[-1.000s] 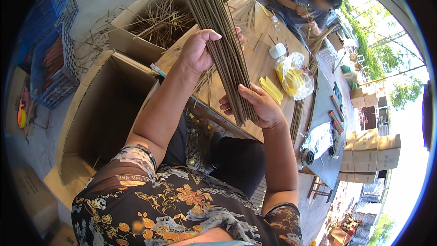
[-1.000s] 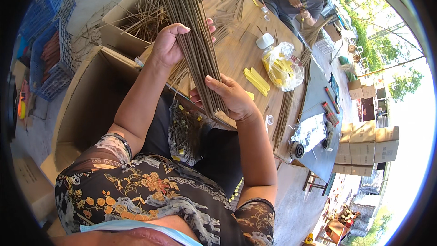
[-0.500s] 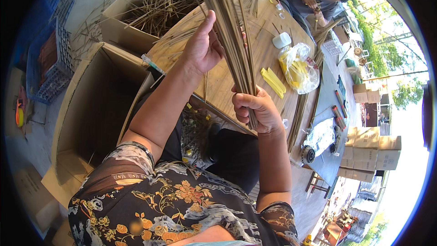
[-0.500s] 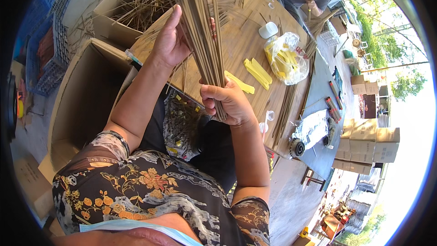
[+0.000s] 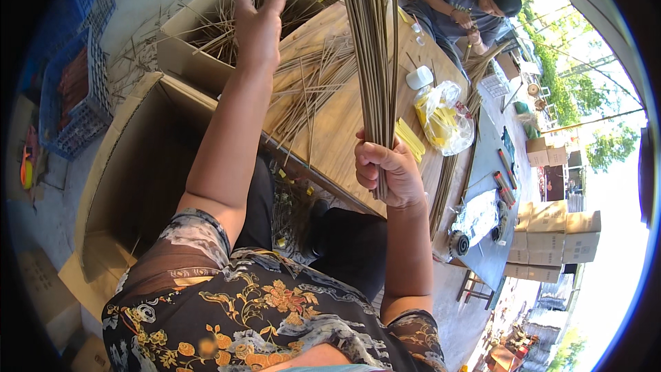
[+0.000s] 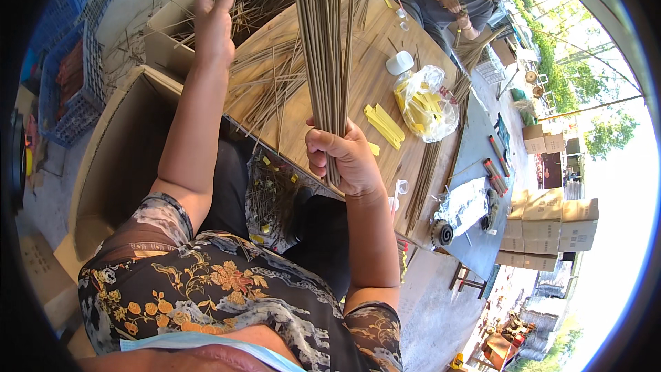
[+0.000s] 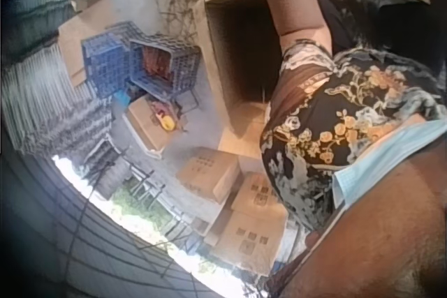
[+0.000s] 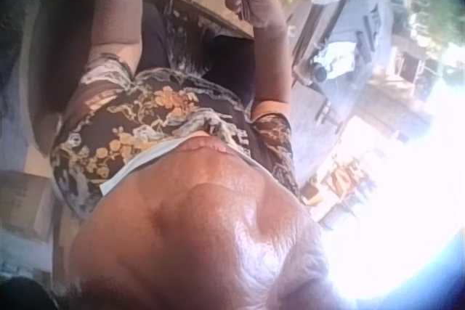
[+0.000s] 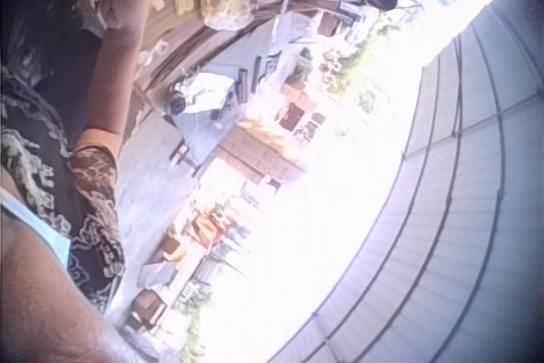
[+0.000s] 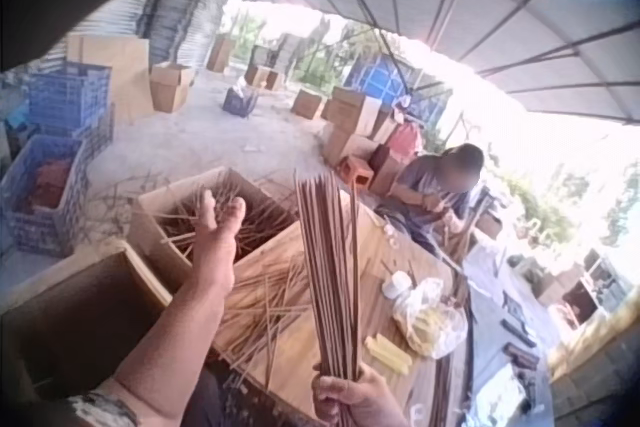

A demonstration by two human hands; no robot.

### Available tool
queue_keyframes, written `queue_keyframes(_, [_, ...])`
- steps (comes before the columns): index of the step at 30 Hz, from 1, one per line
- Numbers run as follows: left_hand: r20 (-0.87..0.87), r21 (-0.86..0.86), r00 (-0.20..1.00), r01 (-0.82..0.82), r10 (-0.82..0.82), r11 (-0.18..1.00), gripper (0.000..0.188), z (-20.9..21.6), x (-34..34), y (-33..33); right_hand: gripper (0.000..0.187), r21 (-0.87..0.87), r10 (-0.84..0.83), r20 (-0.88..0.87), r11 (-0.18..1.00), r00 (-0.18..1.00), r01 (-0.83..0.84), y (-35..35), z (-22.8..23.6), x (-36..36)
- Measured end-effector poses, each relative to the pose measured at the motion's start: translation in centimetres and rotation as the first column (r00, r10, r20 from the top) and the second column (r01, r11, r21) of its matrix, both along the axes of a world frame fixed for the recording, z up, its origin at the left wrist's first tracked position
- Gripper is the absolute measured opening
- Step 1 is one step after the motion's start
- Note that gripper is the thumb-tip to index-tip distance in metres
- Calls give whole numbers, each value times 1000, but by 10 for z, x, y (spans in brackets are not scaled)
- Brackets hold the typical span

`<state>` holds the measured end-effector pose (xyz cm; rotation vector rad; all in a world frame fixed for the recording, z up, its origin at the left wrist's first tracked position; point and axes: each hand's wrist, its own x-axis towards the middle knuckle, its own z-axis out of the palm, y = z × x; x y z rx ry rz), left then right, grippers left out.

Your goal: The person gathers thin sticks from a cardboard box and wraps the ends with yellow tape. They repeatedly pick up bundles, align them, and apply tape to secure the ends, then place the finished bundles back into the box.

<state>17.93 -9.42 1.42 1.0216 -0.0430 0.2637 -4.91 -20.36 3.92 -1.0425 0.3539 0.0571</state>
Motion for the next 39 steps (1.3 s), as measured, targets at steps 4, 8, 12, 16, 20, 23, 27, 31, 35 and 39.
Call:
queue_keyframes(4, [186, -353, 413, 875, -891, 332, 50, -12, -52, -14, 25, -192, -32, 33, 981, 999, 38, 11, -12, -3])
queue_keyframes(8, [348, -398, 186, 917, -919, 35, 48, 8, -76, -25, 23, -244, 32, 86, 970, 996, -10, 13, -31, -12])
queue_keyframes(12, [319, -143, 224, 972, -921, 187, 56, 35, -88, -38, 24, -423, -49, 135, 901, 990, 102, 1, -40, -9])
queue_keyframes(16, [273, 78, 302, 939, -913, 334, 58, 40, -108, -54, 34, -546, -87, 220, 814, 972, 197, -20, -53, 1])
queue_keyframes(20, [211, 125, 356, 914, -910, 387, 39, 12, -113, -69, 46, -523, -180, 282, 795, 942, 309, -30, -73, 12])
queue_keyframes(23, [157, 178, 336, 915, -929, 362, 27, 0, -115, -71, 54, -540, -199, 327, 763, 924, 356, -36, -86, 14])
queue_keyframes(27, [126, 230, 357, 897, -925, 378, 25, -2, -117, -73, 49, -603, -201, 450, 650, 870, 462, -29, -84, 16])
queue_keyframes(31, [175, 355, 385, 834, -906, 423, 33, 10, -128, -74, 43, -623, -193, 351, 682, 916, 382, -37, -98, 17])
queue_keyframes(35, [127, 332, 506, 789, -853, 517, 26, 1, -127, -81, 45, -555, -187, 464, 700, 866, 449, -35, -103, 25])
queue_keyframes(39, [168, 227, 499, 819, -850, 526, 35, -2, -124, -76, 34, -647, -181, 422, 626, 888, 435, -35, -112, 32])
